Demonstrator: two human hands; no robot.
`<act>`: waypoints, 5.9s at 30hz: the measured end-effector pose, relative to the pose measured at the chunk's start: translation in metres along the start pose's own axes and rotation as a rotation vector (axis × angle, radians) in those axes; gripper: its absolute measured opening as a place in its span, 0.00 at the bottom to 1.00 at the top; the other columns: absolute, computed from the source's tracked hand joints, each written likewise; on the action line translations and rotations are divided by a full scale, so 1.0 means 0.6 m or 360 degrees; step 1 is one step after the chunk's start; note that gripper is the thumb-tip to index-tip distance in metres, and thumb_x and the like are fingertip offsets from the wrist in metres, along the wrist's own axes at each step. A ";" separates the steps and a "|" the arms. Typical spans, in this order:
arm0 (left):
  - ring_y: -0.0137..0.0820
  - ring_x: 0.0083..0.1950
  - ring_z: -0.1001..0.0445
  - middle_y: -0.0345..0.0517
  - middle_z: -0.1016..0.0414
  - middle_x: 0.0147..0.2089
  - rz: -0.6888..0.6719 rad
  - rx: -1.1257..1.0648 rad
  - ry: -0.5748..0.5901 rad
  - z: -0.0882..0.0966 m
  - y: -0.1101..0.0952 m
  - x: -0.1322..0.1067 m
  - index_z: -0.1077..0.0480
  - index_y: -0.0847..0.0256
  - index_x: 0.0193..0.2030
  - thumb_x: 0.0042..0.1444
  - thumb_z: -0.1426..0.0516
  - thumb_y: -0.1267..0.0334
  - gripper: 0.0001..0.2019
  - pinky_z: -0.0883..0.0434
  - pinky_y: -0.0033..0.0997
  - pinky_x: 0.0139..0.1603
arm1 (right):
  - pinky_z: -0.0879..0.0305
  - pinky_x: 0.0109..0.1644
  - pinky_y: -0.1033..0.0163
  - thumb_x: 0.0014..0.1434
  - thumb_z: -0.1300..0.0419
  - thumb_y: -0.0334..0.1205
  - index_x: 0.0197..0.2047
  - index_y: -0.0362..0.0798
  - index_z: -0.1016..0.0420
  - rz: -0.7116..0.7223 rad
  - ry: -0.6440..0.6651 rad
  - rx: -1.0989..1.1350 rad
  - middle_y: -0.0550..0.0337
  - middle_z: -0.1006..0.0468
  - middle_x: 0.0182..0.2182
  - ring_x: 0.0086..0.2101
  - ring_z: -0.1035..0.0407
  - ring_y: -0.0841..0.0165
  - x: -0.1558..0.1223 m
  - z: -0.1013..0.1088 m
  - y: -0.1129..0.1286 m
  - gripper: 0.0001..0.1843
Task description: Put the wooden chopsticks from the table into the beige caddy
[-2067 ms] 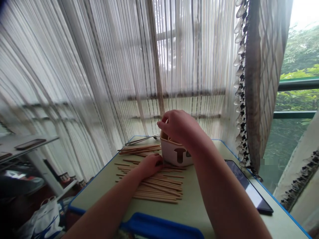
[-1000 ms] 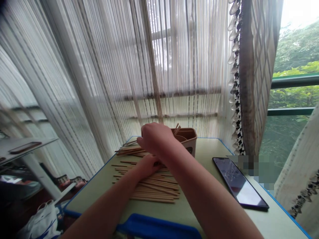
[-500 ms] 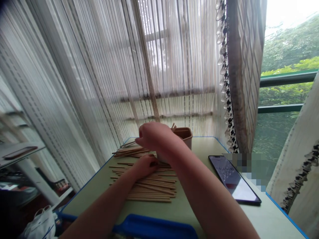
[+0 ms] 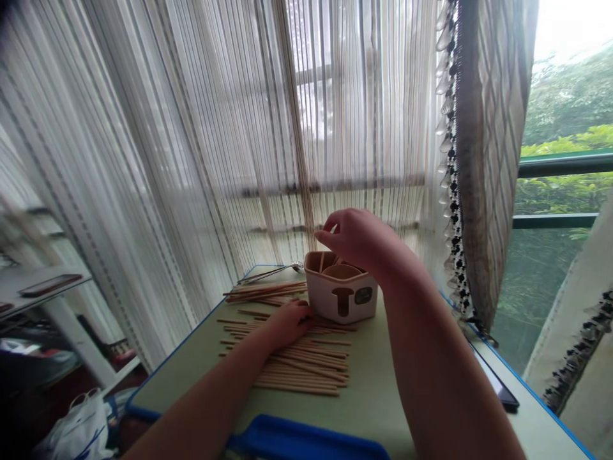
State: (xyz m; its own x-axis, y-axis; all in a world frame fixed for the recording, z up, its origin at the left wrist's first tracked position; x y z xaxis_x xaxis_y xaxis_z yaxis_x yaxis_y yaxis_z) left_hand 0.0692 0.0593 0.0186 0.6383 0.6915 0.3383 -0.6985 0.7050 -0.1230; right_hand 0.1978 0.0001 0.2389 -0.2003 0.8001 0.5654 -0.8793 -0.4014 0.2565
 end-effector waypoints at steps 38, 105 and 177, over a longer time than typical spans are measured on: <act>0.30 0.36 0.32 0.44 0.31 0.35 -0.0024 -0.0016 -0.0718 0.082 -0.028 -0.019 0.34 0.60 0.37 0.61 0.51 0.59 0.09 0.34 0.29 0.38 | 0.41 0.32 0.64 0.51 0.44 0.49 0.37 0.48 0.21 0.0049 0.0072 -0.0103 0.57 0.23 0.28 0.27 0.33 0.70 0.008 -0.019 0.001 0.17; 0.27 0.28 0.32 0.42 0.28 0.27 0.0149 0.0043 -0.0675 0.074 -0.021 -0.021 0.32 0.59 0.31 0.59 0.52 0.62 0.10 0.39 0.25 0.30 | 0.40 0.32 0.62 0.54 0.47 0.36 0.36 0.48 0.24 0.0024 -0.1503 0.0125 0.60 0.29 0.23 0.26 0.35 0.69 -0.071 0.145 -0.028 0.10; 0.33 0.38 0.29 0.48 0.27 0.38 -0.0047 -0.0110 -0.0053 0.009 -0.041 0.005 0.26 0.60 0.35 0.58 0.50 0.56 0.13 0.33 0.29 0.40 | 0.49 0.27 0.65 0.57 0.51 0.50 0.27 0.49 0.31 -0.0108 0.0024 0.0182 0.63 0.34 0.18 0.22 0.41 0.71 -0.184 -0.243 -0.120 0.16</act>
State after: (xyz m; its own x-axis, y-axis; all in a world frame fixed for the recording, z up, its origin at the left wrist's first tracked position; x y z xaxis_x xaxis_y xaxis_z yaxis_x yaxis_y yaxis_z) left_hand 0.0865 0.0429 0.0275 0.6463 0.6655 0.3733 -0.6548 0.7349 -0.1763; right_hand 0.2203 0.0056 0.0433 -0.1492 0.8336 0.5318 -0.8363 -0.3934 0.3819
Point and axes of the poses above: each hand's wrist, its own x-axis towards the middle knuckle, its own z-axis out of the back of the hand, y = z × x, the point moved 8 cm from there along x, towards the middle knuckle
